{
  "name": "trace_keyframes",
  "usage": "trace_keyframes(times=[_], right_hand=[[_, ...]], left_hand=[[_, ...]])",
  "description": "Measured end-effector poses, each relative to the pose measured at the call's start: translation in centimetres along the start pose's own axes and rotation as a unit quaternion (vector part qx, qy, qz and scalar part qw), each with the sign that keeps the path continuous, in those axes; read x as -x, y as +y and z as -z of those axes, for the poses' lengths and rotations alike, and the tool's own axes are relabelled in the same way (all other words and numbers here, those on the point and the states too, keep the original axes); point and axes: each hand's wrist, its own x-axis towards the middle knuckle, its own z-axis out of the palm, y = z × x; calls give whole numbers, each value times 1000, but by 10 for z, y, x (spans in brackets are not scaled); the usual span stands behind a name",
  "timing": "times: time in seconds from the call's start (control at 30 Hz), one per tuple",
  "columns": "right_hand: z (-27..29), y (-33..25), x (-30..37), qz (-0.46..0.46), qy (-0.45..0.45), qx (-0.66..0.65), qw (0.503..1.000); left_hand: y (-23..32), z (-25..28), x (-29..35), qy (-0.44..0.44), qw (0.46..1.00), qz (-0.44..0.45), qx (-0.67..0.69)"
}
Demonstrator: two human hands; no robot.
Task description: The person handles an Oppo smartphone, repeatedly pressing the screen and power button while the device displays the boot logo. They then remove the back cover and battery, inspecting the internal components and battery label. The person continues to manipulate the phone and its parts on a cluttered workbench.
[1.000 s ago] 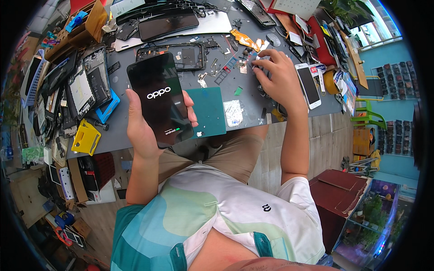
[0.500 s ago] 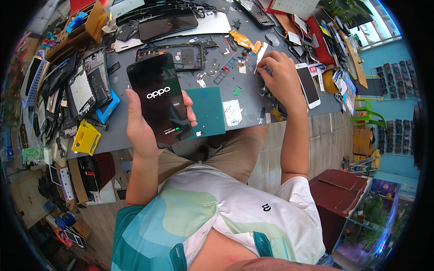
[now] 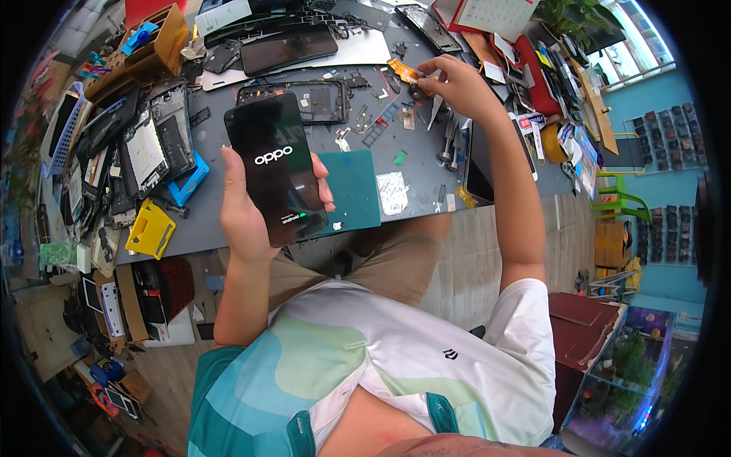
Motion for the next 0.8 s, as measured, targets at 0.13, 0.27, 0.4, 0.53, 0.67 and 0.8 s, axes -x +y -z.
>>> trace_keyframes(times=[0.13, 0.27, 0.4, 0.53, 0.67, 0.8], right_hand=[[2, -3, -18, -61, -66, -44, 995], [5, -11, -24, -99, -108, -43, 988], [2, -4, -30, -149, -140, -114, 972], [4, 11, -31, -100, -17, -93, 991], [15, 29, -37, -109, 54, -98, 988], [8, 36, -33, -80, 141, 8, 987]], left_hand=[[-1, -1, -1, -2, 1000, -4, 7], [-1, 1, -1, -11, 1000, -3, 10], [0, 2, 0, -9, 1000, 6, 13], [-1, 4, -1, -15, 1000, 11, 8], [-1, 4, -1, -20, 1000, 8, 8], [-1, 4, -2, -26, 1000, 7, 10]])
